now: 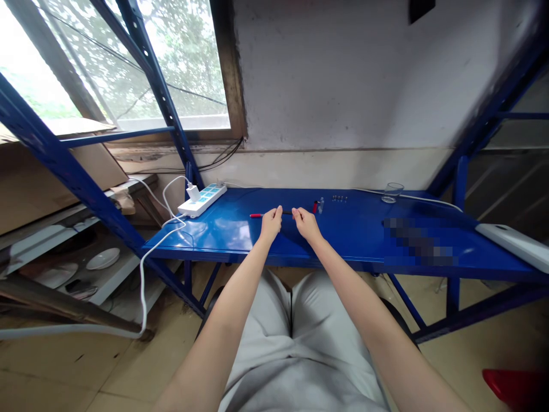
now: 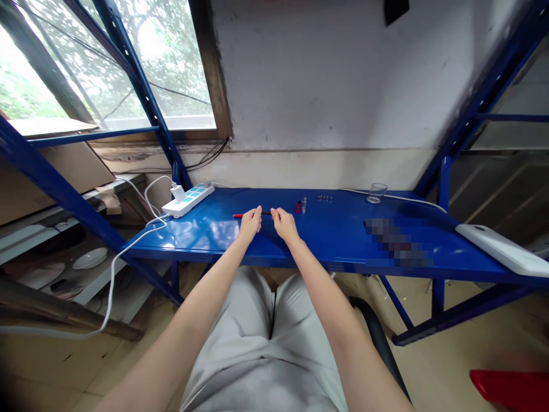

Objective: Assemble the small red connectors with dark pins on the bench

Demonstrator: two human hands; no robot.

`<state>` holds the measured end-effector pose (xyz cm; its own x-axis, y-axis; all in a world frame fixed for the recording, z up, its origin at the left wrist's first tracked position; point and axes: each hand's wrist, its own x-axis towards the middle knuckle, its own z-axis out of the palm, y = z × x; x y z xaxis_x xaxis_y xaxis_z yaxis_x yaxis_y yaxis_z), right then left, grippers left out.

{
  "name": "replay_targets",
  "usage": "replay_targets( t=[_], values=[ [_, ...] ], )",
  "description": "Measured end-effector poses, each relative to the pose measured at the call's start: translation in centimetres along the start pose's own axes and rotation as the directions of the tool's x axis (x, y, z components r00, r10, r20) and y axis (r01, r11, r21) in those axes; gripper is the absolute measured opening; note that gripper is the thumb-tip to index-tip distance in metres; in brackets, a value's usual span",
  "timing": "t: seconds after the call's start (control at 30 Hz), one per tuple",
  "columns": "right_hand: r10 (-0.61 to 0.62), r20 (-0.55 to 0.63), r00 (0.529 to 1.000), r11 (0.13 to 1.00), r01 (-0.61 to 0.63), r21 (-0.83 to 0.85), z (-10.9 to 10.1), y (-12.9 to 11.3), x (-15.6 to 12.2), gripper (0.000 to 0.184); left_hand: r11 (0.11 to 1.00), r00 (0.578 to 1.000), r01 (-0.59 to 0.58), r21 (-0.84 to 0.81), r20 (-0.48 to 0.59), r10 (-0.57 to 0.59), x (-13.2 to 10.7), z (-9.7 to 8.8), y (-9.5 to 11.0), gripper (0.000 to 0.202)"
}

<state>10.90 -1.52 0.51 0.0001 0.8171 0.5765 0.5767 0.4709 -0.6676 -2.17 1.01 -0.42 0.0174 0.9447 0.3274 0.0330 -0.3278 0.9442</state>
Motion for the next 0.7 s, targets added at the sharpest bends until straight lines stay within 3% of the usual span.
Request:
replay_targets(
  t=[0.37,0.7],
  values=[
    [0.027,-0.037,0.999,1.000,-0.027,0.004,-0.53,0.46,-0.01,0.045,0.994,0.989,-0.104,-0.017,0.102,0.105,-0.05,-0.13,0.17,0.032],
    [-0.017,-0.004,1.000,1.000,0.017,-0.024,-0.05,0.31,-0.03,0.043,0.990,0.995,-0.100,0.103,0.018,0.098,-0.32,0.06,0.25,0.037]
  ],
)
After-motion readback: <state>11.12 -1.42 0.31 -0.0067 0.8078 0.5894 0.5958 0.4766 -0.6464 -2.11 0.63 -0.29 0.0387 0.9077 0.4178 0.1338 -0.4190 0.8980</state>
